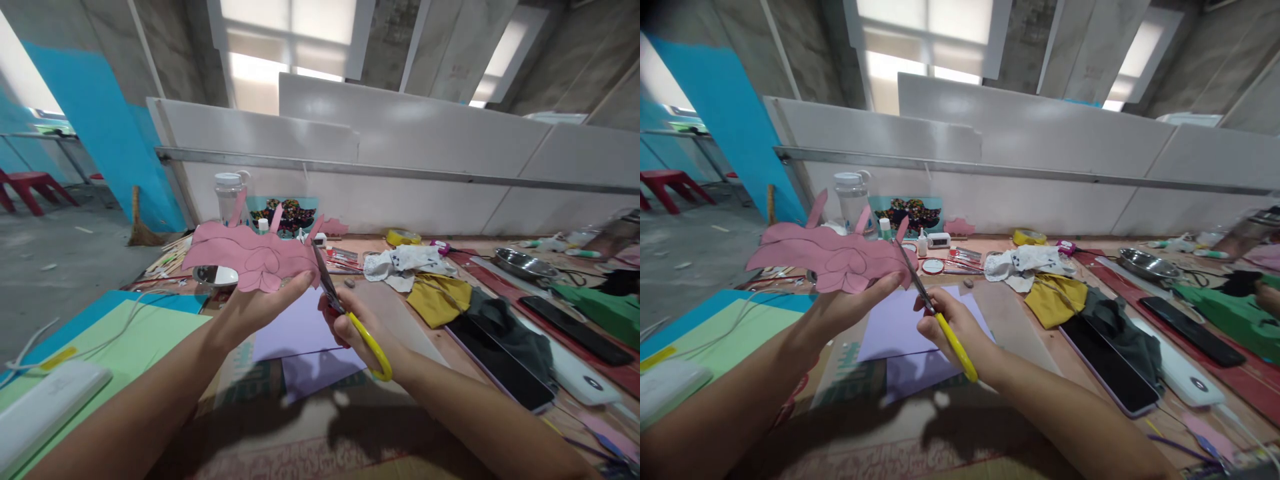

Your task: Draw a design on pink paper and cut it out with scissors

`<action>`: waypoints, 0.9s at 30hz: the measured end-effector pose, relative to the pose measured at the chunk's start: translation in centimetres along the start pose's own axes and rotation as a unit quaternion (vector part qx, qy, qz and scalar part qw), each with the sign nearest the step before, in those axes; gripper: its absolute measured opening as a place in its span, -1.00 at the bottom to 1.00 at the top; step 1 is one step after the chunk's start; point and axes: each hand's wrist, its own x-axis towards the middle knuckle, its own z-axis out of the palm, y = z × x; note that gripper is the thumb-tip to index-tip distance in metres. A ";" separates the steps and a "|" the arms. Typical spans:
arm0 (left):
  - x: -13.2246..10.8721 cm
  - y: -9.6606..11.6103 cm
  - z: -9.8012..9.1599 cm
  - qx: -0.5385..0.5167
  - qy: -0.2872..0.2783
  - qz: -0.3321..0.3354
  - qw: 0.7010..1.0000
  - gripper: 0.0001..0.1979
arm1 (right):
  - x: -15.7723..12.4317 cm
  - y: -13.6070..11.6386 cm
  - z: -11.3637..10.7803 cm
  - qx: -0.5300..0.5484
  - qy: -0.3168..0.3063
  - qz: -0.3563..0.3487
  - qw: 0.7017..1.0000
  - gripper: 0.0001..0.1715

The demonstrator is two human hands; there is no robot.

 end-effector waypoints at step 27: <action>0.6 -0.4 -1.1 0.026 -0.052 0.090 0.994 -0.70 | -0.1 -0.5 0.2 0.006 0.001 0.025 1.000 -0.20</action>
